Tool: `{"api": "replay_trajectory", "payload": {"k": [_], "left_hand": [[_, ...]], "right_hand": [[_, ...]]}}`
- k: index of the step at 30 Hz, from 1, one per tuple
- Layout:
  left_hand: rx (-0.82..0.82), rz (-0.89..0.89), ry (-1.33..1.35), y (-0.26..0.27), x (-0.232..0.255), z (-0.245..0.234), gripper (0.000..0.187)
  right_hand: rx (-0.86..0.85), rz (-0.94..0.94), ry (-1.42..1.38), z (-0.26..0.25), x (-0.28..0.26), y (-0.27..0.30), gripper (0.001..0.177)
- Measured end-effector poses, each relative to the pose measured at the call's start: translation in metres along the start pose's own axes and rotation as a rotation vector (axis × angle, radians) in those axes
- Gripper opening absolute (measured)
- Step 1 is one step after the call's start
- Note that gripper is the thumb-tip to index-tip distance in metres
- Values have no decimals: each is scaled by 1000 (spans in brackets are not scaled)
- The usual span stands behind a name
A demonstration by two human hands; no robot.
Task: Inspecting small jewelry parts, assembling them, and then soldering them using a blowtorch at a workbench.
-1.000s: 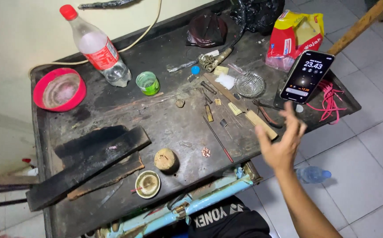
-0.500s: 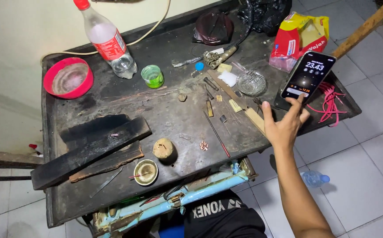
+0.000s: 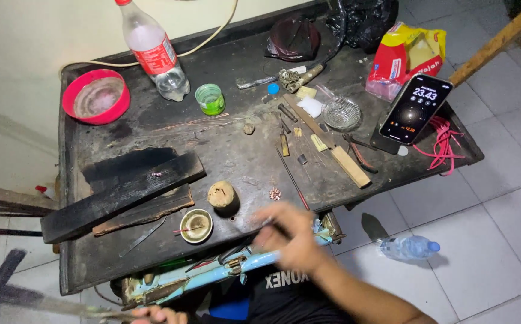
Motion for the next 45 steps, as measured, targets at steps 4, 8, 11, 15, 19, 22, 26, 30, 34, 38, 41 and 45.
{"api": "replay_trajectory", "payload": {"k": [4, 8, 11, 15, 19, 22, 26, 30, 34, 38, 41, 45], "left_hand": [[271, 4, -718, -52, -40, 88, 33], [587, 135, -982, -59, -33, 107, 17], [613, 155, -1045, -62, -53, 125, 13], [394, 54, -825, -77, -73, 132, 22], [658, 218, -1196, -65, -61, 131, 11], [329, 58, -2094, -113, -93, 187, 29], [-42, 29, -2351, -141, -95, 186, 17], [-138, -337, -2519, -138, -77, 118, 34], [34, -795, -2629, -139, -59, 71, 22], [336, -933, -2599, -142, -51, 58, 22], [552, -1034, -2504, -143, -50, 63, 29], [169, -859, -2482, -146, -60, 78, 28]], "right_hand": [[-750, 225, -261, 140, -10, 84, 49], [-589, 172, -290, 160, -9, 96, 19], [-585, 157, -322, 163, -9, 101, 18], [-574, 126, -447, 157, -24, 95, 14], [-566, 189, -504, 170, -6, 106, 24], [-614, 305, -308, 180, 23, 116, 25], [-433, 422, -471, 147, 37, 119, 29], [-370, 558, -515, 111, 39, 125, 32], [-377, 541, -464, 113, 22, 112, 31], [-397, 544, -335, 117, 25, 105, 31], [-416, 485, -430, 124, 36, 109, 37], [-437, 505, -514, 127, 32, 111, 77]]}}
Point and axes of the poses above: each hand's wrist, its own y-axis away from the middle knuckle, its own z-axis out of the palm, x = y × z, the point moved 10 cm from there along -y, towards the middle knuckle, and after that the axes turned 2 degrees about x, right-handed, at the moved point
